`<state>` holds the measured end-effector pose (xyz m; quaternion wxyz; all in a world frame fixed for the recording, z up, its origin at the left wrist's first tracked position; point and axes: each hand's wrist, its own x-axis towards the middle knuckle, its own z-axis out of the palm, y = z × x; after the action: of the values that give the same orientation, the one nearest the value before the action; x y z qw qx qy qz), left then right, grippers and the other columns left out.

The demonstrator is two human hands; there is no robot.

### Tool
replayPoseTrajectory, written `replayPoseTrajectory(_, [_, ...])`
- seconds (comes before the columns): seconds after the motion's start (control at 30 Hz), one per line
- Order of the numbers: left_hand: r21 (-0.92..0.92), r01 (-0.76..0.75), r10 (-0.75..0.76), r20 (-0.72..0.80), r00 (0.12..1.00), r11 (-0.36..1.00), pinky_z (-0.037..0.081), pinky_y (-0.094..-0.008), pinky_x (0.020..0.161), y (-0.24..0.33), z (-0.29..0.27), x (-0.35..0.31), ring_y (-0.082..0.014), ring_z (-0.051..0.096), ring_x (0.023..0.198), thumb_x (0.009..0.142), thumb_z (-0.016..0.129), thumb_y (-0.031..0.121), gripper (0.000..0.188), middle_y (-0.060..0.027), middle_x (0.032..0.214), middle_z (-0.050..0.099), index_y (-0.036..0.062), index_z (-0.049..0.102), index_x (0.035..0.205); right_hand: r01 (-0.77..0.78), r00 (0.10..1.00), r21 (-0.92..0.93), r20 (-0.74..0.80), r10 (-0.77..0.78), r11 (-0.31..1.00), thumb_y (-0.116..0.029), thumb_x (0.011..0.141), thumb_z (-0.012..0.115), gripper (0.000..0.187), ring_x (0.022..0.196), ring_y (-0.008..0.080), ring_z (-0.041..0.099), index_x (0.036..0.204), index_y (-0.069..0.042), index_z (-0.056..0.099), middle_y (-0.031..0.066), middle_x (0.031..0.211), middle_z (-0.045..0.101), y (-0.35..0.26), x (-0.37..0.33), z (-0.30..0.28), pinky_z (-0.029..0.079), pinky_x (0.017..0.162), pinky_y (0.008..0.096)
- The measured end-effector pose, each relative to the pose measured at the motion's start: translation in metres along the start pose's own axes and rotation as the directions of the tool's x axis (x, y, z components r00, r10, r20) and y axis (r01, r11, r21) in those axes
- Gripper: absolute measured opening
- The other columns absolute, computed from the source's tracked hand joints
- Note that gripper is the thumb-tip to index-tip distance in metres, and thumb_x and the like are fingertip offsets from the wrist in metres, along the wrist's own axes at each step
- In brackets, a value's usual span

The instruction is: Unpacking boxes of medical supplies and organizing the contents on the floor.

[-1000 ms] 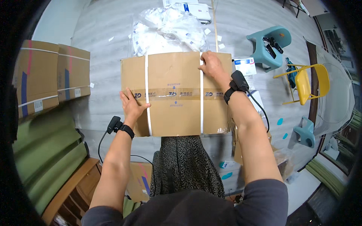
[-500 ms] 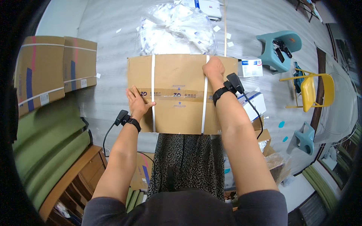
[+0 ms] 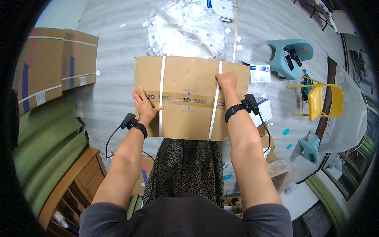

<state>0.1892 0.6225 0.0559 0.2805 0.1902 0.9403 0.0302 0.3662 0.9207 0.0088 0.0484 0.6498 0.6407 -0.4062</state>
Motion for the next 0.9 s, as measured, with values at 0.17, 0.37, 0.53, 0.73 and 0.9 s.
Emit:
replayPoseTrajectory(0.17, [0.070, 0.060, -0.063, 0.049, 0.997, 0.996, 0.017, -0.0416, 0.114, 0.014, -0.011, 0.002, -0.0455, 0.004, 0.138, 0.054, 0.088, 0.034, 0.126, -0.0296, 0.149, 0.001, 0.0014, 0.007, 0.145, 0.161, 0.974, -0.233, -0.121, -0.193, 0.959, -0.017, 0.068, 0.073, 0.022, 0.055, 0.0302, 0.062, 0.071, 0.002, 0.063, 0.0157, 0.066, 0.064, -0.011, -0.028, 0.002, 0.050, 0.054, 0.0384])
replayPoseTrajectory(0.37, [-0.175, -0.328, 0.293, -0.197, 0.936, 0.928, 0.027, -0.0414, 0.109, 0.067, -0.002, 0.002, -0.0408, 0.032, 0.130, 0.069, 0.078, 0.021, 0.079, -0.0259, 0.140, 0.034, 0.0001, 0.037, 0.134, 0.277, 0.851, -0.516, -0.260, -0.456, 0.810, -0.018, 0.072, 0.072, 0.023, 0.076, 0.0348, 0.063, 0.083, -0.003, 0.059, 0.0151, 0.077, 0.064, -0.002, -0.036, -0.002, 0.049, 0.068, 0.0431])
replayPoseTrajectory(0.53, [-0.540, -0.572, 0.581, -0.177, 0.795, 0.618, 0.048, -0.0392, 0.080, 0.138, 0.030, 0.015, -0.0327, 0.059, 0.088, 0.077, 0.062, 0.006, 0.026, -0.0173, 0.097, 0.061, 0.0010, 0.060, 0.102, 0.234, 0.931, -0.274, -0.214, -0.296, 0.933, -0.010, 0.077, 0.063, 0.013, 0.067, 0.0318, 0.064, 0.085, 0.000, 0.061, 0.0162, 0.071, 0.064, 0.000, -0.030, -0.010, 0.050, 0.062, 0.0396])
replayPoseTrajectory(0.73, [-0.583, -0.622, 0.645, -0.208, 0.736, 0.522, 0.049, -0.0377, 0.073, 0.204, 0.061, 0.038, -0.0313, 0.060, 0.082, 0.077, 0.061, 0.006, 0.018, -0.0146, 0.090, 0.061, 0.0025, 0.063, 0.094, 0.300, 0.950, 0.225, -0.164, -0.268, 0.927, 0.000, 0.078, 0.062, 0.008, 0.050, 0.0128, 0.059, 0.086, 0.002, 0.061, 0.0070, 0.065, 0.061, 0.012, -0.027, -0.007, 0.047, 0.048, 0.0278])
replayPoseTrajectory(0.9, [-0.589, -0.622, 0.702, -0.125, 0.701, 0.516, 0.048, -0.0425, 0.073, 0.219, 0.066, 0.043, -0.0348, 0.059, 0.084, 0.079, 0.060, 0.010, 0.015, -0.0163, 0.091, 0.059, 0.0034, 0.065, 0.091, 0.308, 0.951, 0.282, -0.120, -0.285, 0.909, 0.004, 0.081, 0.058, 0.006, 0.052, 0.0114, 0.057, 0.087, 0.004, 0.060, 0.0064, 0.067, 0.060, 0.009, -0.033, -0.013, 0.045, 0.049, 0.0257])
